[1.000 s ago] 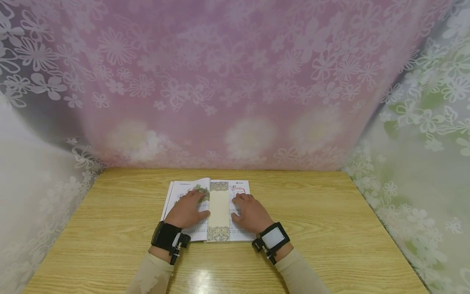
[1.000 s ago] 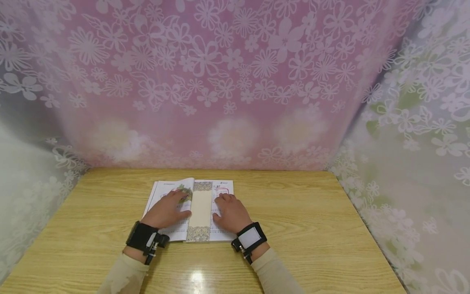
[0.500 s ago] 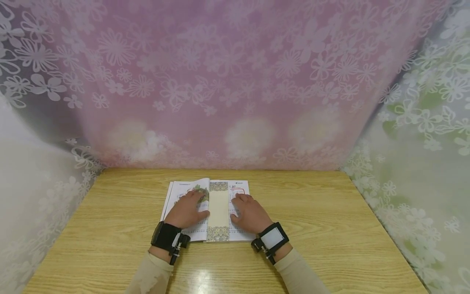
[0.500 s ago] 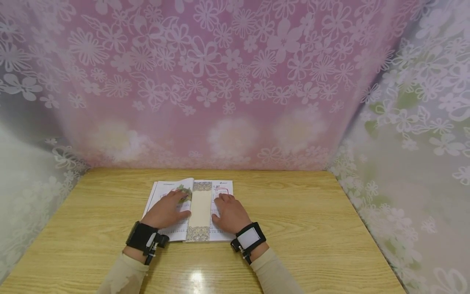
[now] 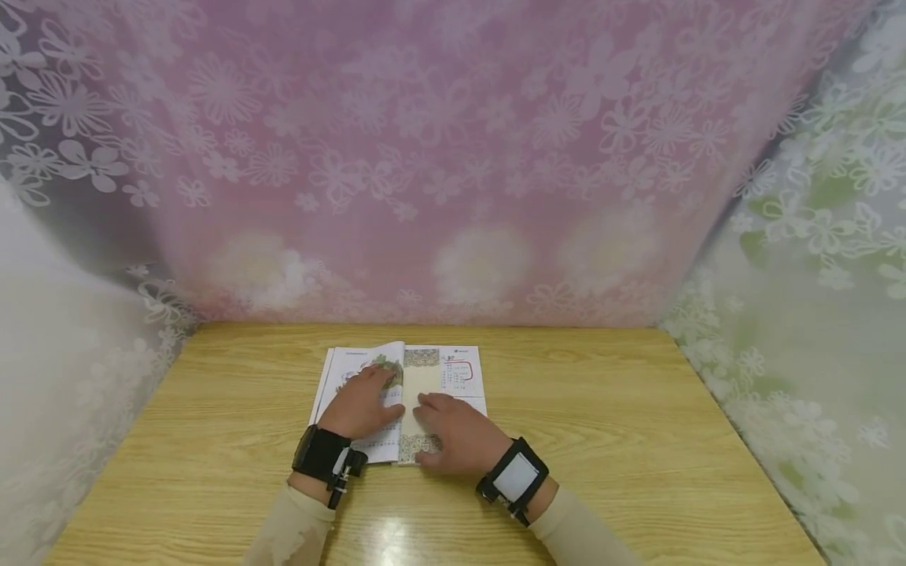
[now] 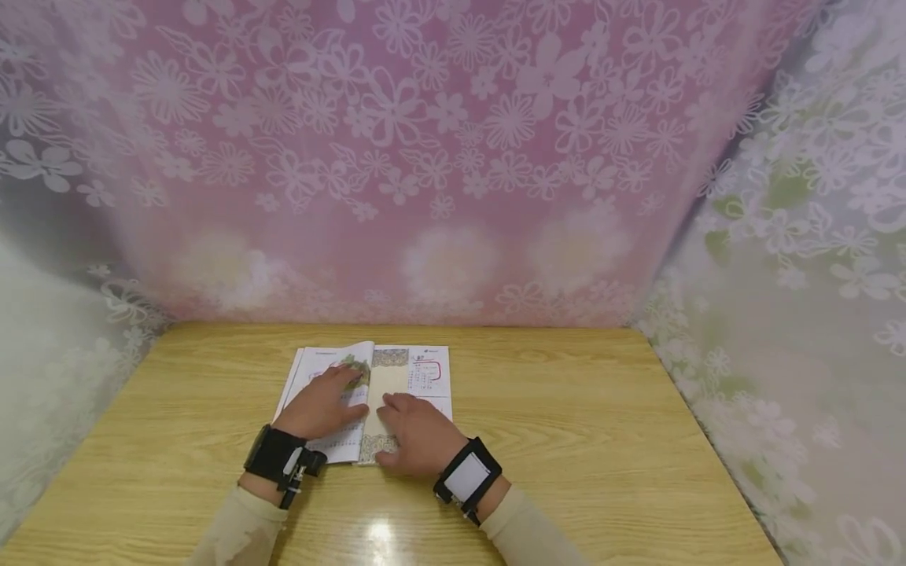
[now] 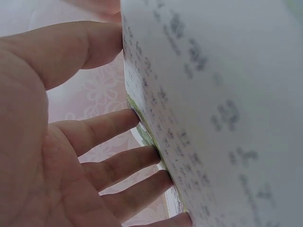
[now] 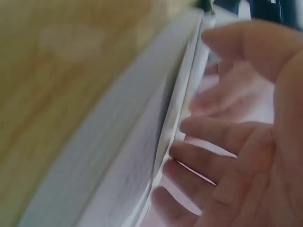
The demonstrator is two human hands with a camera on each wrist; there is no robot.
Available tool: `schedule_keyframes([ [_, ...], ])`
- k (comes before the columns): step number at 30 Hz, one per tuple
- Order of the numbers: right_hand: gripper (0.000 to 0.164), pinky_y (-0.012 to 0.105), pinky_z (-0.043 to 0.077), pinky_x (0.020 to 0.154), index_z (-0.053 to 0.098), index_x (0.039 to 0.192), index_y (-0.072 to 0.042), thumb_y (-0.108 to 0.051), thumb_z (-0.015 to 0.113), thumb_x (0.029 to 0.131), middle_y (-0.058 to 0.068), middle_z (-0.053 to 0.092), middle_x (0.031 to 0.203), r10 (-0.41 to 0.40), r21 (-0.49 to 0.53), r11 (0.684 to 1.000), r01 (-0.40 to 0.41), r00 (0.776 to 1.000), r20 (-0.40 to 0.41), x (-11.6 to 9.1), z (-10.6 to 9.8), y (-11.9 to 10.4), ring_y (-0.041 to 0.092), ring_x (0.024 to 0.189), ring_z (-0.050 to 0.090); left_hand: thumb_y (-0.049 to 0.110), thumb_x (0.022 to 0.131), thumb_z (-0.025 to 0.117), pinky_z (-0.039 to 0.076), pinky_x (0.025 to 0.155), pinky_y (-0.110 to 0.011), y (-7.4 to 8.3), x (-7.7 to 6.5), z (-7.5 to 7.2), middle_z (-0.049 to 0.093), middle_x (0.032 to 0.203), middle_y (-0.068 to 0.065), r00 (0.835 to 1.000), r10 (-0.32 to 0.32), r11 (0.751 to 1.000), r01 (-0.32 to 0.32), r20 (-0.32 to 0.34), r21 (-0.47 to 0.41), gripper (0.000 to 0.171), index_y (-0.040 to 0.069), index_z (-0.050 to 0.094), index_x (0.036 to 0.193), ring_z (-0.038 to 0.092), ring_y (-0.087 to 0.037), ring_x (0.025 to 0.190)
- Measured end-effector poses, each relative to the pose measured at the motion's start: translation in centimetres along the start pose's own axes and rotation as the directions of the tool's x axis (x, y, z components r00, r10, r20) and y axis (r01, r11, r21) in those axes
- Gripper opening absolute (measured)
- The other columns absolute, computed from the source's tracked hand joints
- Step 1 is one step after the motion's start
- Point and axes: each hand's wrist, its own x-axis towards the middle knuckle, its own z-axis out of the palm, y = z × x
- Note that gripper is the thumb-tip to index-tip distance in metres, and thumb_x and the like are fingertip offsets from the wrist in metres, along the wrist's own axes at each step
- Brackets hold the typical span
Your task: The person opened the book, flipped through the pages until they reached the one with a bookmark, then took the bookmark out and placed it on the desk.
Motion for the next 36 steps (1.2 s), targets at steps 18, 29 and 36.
schedule_keyframes([
  [18, 0.044, 0.032, 0.044, 0.096, 0.063, 0.128, -0.018, -0.043, 0.06, 0.092, 0.002, 0.056, 0.132, -0.082, -0.139, 0.987, 0.082, 0.997, 0.009, -1.2, -0.1, -2.2, 0.017, 0.119, 0.053, 0.037, 0.087, 0.068, 0.04, 0.096, -0.053, 0.0, 0.0, 0.1, 0.042, 0.142, -0.021, 1.0, 0.009, 1.0, -0.009, -0.004, 0.026, 0.064, 0.004, 0.05, 0.14, 0.042, -0.04, 0.127],
  [29, 0.025, 0.013, 0.048, 0.073, 0.07, 0.11, -0.022, -0.027, 0.046, 0.103, -0.016, 0.066, 0.103, -0.215, 0.049, 0.975, 0.219, 0.974, -0.07, -5.0, -2.4, -0.3, -0.007, 0.086, 0.059, 0.036, 0.087, 0.068, 0.04, 0.095, -0.054, 0.0, -0.1, 0.2, 0.042, 0.142, -0.021, 1.0, 0.013, 1.0, -0.013, -0.008, 0.012, 0.064, 0.006, 0.049, 0.14, 0.043, -0.041, 0.126],
  [36, 0.025, 0.014, 0.043, 0.061, 0.066, 0.117, -0.016, -0.02, 0.044, 0.105, -0.012, 0.065, 0.092, -0.1, 0.159, 0.976, 0.146, 0.959, -0.266, -8.3, -6.4, 2.0, -0.003, 0.063, 0.049, 0.037, 0.088, 0.067, 0.038, 0.097, -0.053, 0.1, -0.1, 0.1, 0.042, 0.142, -0.021, 1.0, 0.019, 1.0, -0.019, -0.007, 0.01, 0.064, 0.005, 0.049, 0.14, 0.041, -0.04, 0.128],
])
